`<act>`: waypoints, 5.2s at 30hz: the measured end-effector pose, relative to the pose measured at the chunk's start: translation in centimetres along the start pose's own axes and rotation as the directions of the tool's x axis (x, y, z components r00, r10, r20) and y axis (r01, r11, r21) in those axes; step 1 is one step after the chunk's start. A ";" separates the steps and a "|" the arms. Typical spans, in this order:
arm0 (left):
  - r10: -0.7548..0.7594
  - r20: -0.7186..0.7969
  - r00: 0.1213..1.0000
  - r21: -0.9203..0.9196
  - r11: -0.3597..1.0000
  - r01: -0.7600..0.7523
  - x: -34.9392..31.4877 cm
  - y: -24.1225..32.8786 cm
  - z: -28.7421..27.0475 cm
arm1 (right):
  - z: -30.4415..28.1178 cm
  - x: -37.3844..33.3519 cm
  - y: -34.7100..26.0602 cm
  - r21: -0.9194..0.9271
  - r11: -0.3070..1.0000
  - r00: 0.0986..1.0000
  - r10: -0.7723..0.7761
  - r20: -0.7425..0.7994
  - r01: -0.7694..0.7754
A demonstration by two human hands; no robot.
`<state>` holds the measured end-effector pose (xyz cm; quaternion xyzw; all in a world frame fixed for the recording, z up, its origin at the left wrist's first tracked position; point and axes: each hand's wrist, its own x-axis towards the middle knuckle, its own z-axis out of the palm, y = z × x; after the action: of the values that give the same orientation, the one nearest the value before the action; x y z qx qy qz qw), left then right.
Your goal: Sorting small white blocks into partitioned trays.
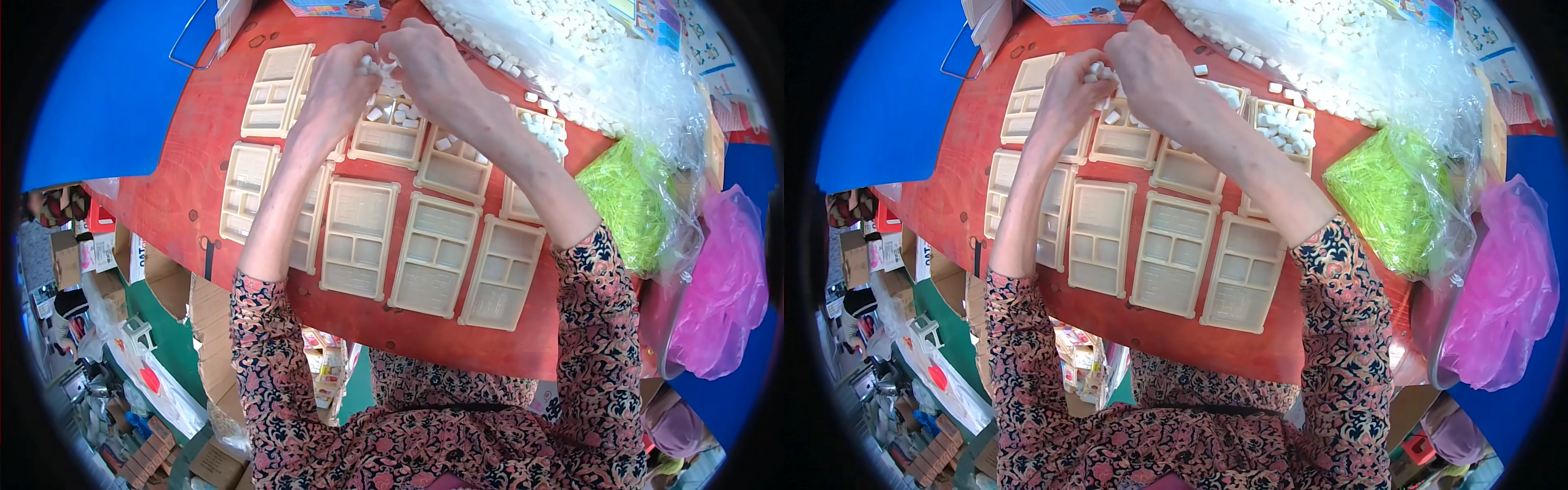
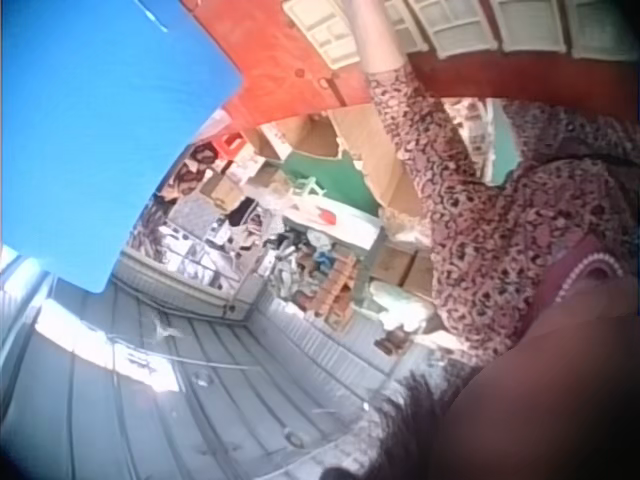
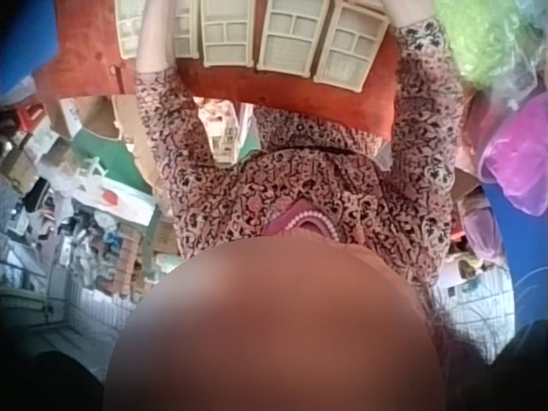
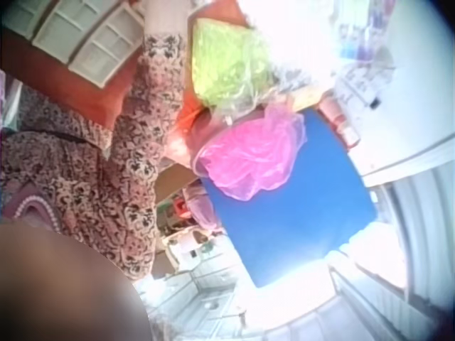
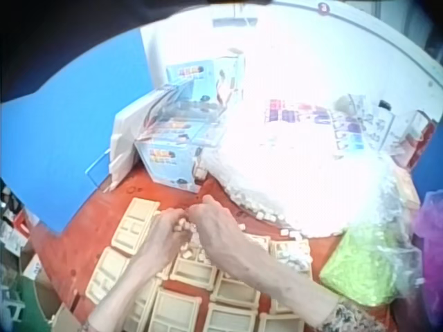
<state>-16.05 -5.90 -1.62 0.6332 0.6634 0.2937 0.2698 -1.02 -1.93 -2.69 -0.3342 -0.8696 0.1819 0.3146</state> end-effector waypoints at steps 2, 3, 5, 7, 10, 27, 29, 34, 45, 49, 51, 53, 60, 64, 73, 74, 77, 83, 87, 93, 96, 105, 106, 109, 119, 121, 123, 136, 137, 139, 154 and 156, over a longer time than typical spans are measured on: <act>-0.016 -0.018 1.000 -0.052 0.999 0.016 -0.4 0.5 -0.2 | 0.8 0.1 -0.4 -0.031 0.999 0.998 0.038 0.056 -0.036; -0.035 -0.034 0.999 -0.104 0.994 0.031 -0.5 0.5 -0.4 | 1.2 0.1 -0.4 -0.063 0.995 0.991 0.078 0.112 -0.071; -0.023 -0.037 0.999 -0.125 0.992 0.018 -0.2 -0.6 -0.7 | 1.3 0.7 -0.1 -0.066 0.996 0.993 0.065 0.102 -0.058; -0.008 -0.044 0.999 -0.144 0.990 0.002 0.0 -1.6 -1.5 | 0.9 1.1 0.4 -0.070 0.997 0.995 0.048 0.091 -0.042; -0.101 0.007 0.995 -0.377 0.921 0.096 -0.3 -2.9 -3.1 | -1.0 2.1 0.7 0.162 0.980 0.988 0.096 0.120 -0.115; -0.129 -0.034 0.991 -0.251 0.961 0.116 0.2 -4.5 -6.9 | 2.2 6.6 -3.9 0.495 0.825 0.961 0.206 0.185 -0.272; -0.122 -0.025 0.992 -0.227 0.967 0.114 0.0 -4.5 -7.4 | 3.3 7.1 -4.3 0.461 0.859 0.974 0.187 0.126 -0.225; -0.103 -0.025 0.994 -0.191 0.977 0.097 -0.3 -4.4 -8.4 | 5.8 7.9 -3.9 0.278 0.955 0.993 0.083 0.085 -0.104; -0.112 -0.181 0.977 0.026 0.993 0.119 -1.0 -6.6 -9.7 | 9.1 7.7 -4.7 0.124 0.982 0.989 -0.134 -0.061 0.141; 0.052 -0.260 0.964 0.329 0.944 0.037 -1.0 -8.0 -9.7 | 8.8 8.3 -4.8 0.153 0.973 0.984 -0.175 -0.003 0.174; 0.118 -0.280 0.953 0.367 0.930 -0.007 -1.2 -8.9 -9.9 | 8.3 8.5 -5.0 0.120 0.984 0.985 -0.140 0.098 0.128; 0.185 -0.296 0.937 0.404 0.913 -0.053 -1.3 -9.1 -10.0 | 7.9 8.5 -5.0 0.113 0.985 0.989 -0.138 0.054 0.131; -0.043 -0.270 0.962 0.064 0.996 0.062 -1.9 -7.3 -9.6 | 8.4 9.0 -4.2 0.173 0.981 0.996 -0.084 -0.028 0.087; -0.003 -0.253 0.968 0.027 1.000 0.010 -2.2 -8.8 -10.1 | 7.9 9.9 -5.7 0.339 0.924 0.981 0.139 0.135 -0.177; 0.099 -0.173 0.980 0.253 0.966 -0.053 0.2 -8.2 -9.7 | 9.3 10.5 -3.4 0.197 0.978 0.992 0.046 0.115 -0.068; 0.094 -0.175 0.980 0.260 0.964 -0.046 0.1 -8.5 -9.9 | 9.4 10.6 -4.0 0.130 0.991 0.984 -0.033 0.176 0.010; 0.187 -0.265 0.946 0.464 0.885 -0.044 -0.3 -9.5 -10.0 | 9.1 10.4 -5.2 0.139 0.990 0.962 -0.029 0.272 -0.010; 0.153 -0.358 0.921 0.294 0.955 -0.044 -0.3 -10.3 -9.5 | 9.4 10.0 -5.1 0.197 0.979 0.996 -0.063 0.064 0.049; 0.071 -0.337 0.939 0.187 0.982 -0.007 -0.2 -10.6 -9.6 | 10.5 10.1 -5.8 0.237 0.966 0.995 -0.100 -0.024 0.103; -0.124 -0.318 0.940 -0.083 0.991 0.102 -0.1 -9.4 -10.2 | 10.7 11.1 -5.0 0.158 0.983 0.994 -0.105 0.032 0.098; -0.198 -0.300 0.933 -0.296 0.949 0.106 -0.1 -10.0 -11.5 | 9.0 11.9 -4.7 0.517 0.814 0.960 0.177 0.217 -0.267; -0.402 -0.147 0.904 -0.846 0.525 0.096 2.5 -12.5 -15.4 | 9.2 15.5 -6.8 0.789 0.474 0.921 0.206 0.332 -0.391; -0.402 -0.151 0.903 -0.844 0.528 0.094 3.1 -12.7 -15.6 | 9.7 16.1 -7.2 0.791 0.473 0.922 0.202 0.331 -0.388; -0.426 -0.152 0.892 -0.864 0.495 0.088 4.8 -12.8 -15.9 | 12.3 18.0 -7.1 0.765 0.549 0.938 0.269 0.220 -0.337; -0.367 -0.081 0.927 -0.939 0.341 0.052 3.5 -14.3 -18.1 | 14.7 19.1 -8.7 0.694 0.652 0.931 0.358 0.074 -0.306; -0.399 -0.145 0.905 -0.927 0.375 0.017 3.0 -14.3 -18.4 | 15.5 19.5 -9.1 0.726 0.645 0.938 0.347 -0.001 -0.238; -0.420 -0.203 0.885 -0.915 0.404 -0.019 2.6 -13.9 -18.4 | 16.4 20.1 -8.7 0.621 0.756 0.961 0.274 -0.017 -0.205; -0.024 -0.352 0.936 0.059 0.997 0.047 -0.3 -16.2 -17.0 | 12.9 19.3 -7.9 0.095 0.979 0.980 -0.187 0.072 0.179; 0.027 -0.354 0.935 0.143 0.989 0.026 -0.9 -16.4 -17.3 | 10.9 19.0 -8.1 0.079 0.959 0.958 -0.278 0.068 0.273; 0.080 -0.345 0.935 0.206 0.978 -0.008 -1.0 -16.6 -16.4 | 8.2 18.7 -6.8 0.520 0.678 0.844 0.312 0.436 -0.519; 0.299 0.056 0.953 0.367 0.881 -0.298 -1.9 -7.9 -9.8 | -12.0 6.9 7.0 -0.427 0.862 0.960 0.274 -0.059 -0.273; 0.277 0.116 0.954 0.463 0.835 -0.299 -1.8 -7.1 -8.4 | -12.1 5.9 9.1 -0.364 0.877 0.947 0.318 -0.046 -0.312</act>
<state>-26.90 -8.27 -1.09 0.7786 0.6061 0.1451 0.0735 7.90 9.94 3.95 -0.5225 -0.8245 0.0676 0.2064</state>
